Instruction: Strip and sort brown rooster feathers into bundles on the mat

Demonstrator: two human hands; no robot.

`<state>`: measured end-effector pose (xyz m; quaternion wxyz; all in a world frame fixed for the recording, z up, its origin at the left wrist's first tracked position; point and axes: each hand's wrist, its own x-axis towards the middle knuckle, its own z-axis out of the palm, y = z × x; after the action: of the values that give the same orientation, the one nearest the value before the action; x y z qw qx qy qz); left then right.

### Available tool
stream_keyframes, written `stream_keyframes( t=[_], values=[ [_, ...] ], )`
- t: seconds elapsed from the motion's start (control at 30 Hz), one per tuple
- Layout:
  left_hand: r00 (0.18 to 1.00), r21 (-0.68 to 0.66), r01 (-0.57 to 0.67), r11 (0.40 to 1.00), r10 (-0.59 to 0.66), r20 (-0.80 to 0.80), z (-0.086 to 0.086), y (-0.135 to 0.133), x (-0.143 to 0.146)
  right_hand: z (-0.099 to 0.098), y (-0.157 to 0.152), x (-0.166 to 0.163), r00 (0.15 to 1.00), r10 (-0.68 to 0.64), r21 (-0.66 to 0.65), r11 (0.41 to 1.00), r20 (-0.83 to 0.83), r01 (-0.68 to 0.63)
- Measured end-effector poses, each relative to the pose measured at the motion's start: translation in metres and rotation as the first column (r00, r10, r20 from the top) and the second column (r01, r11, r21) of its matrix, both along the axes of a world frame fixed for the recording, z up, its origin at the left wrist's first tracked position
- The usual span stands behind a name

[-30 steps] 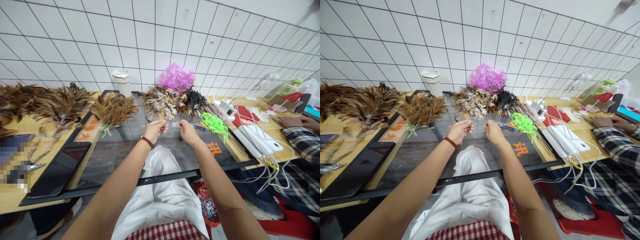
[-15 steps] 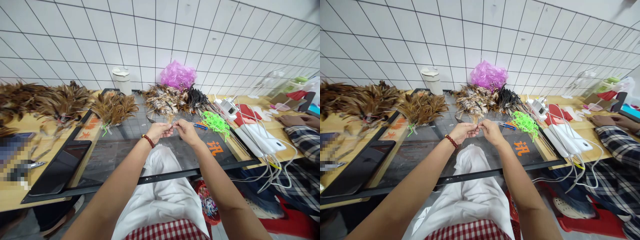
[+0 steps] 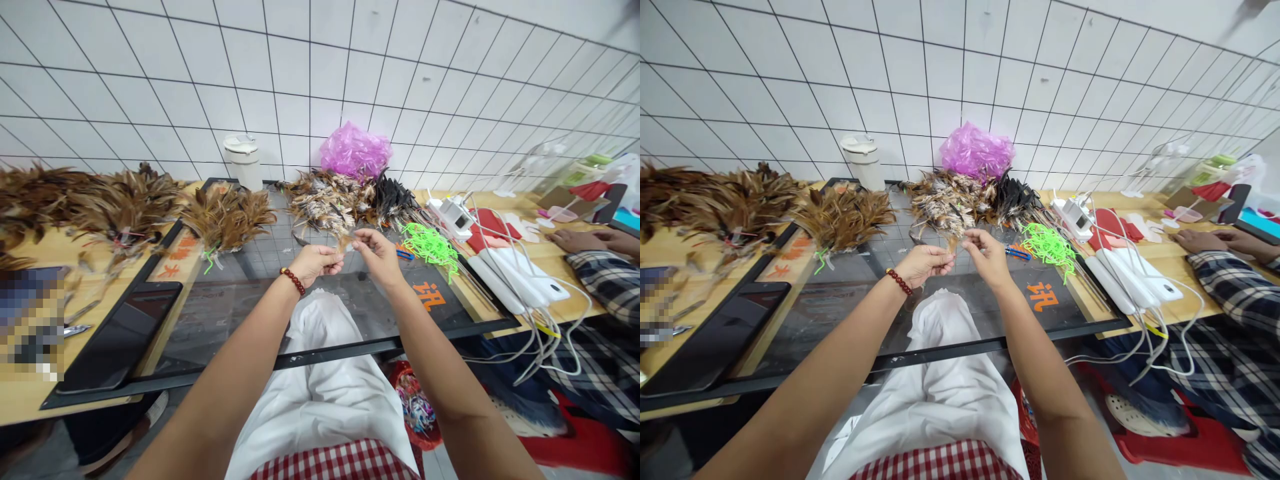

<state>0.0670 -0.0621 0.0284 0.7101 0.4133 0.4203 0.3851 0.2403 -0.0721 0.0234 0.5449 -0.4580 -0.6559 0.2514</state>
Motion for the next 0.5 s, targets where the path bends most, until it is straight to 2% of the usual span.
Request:
stream_keyframes(
  t=[0.07,0.13,0.23,0.3,0.43,0.5],
  values=[
    [0.997,-0.007,-0.059,0.998,0.06,0.055,0.002,0.0,0.001,-0.002,0.005,0.003,0.986,-0.105,-0.049,0.994,-0.127,0.1],
    [0.986,-0.015,-0.114,0.993,0.115,0.118,0.004,0.0,0.002,-0.005,0.007,0.005,0.971,-0.142,-0.195,0.975,-0.194,0.103],
    [0.977,-0.031,-0.119,0.992,0.123,0.176,0.005,0.0,0.002,-0.006,0.006,0.0,0.965,0.052,-0.419,0.894,-0.257,-0.16],
    [0.978,-0.045,-0.087,0.995,0.094,0.187,0.004,-0.001,0.002,-0.005,0.003,-0.006,0.932,0.166,-0.436,0.848,-0.323,-0.302],
    [0.985,-0.105,0.019,0.994,-0.001,0.172,0.002,-0.001,0.003,-0.001,-0.001,-0.014,0.899,0.207,-0.376,0.854,-0.387,-0.359],
    [0.984,-0.126,0.072,0.989,-0.05,0.17,0.0,-0.001,0.004,0.001,-0.002,-0.013,0.885,0.257,-0.375,0.833,-0.389,-0.406]
  ],
)
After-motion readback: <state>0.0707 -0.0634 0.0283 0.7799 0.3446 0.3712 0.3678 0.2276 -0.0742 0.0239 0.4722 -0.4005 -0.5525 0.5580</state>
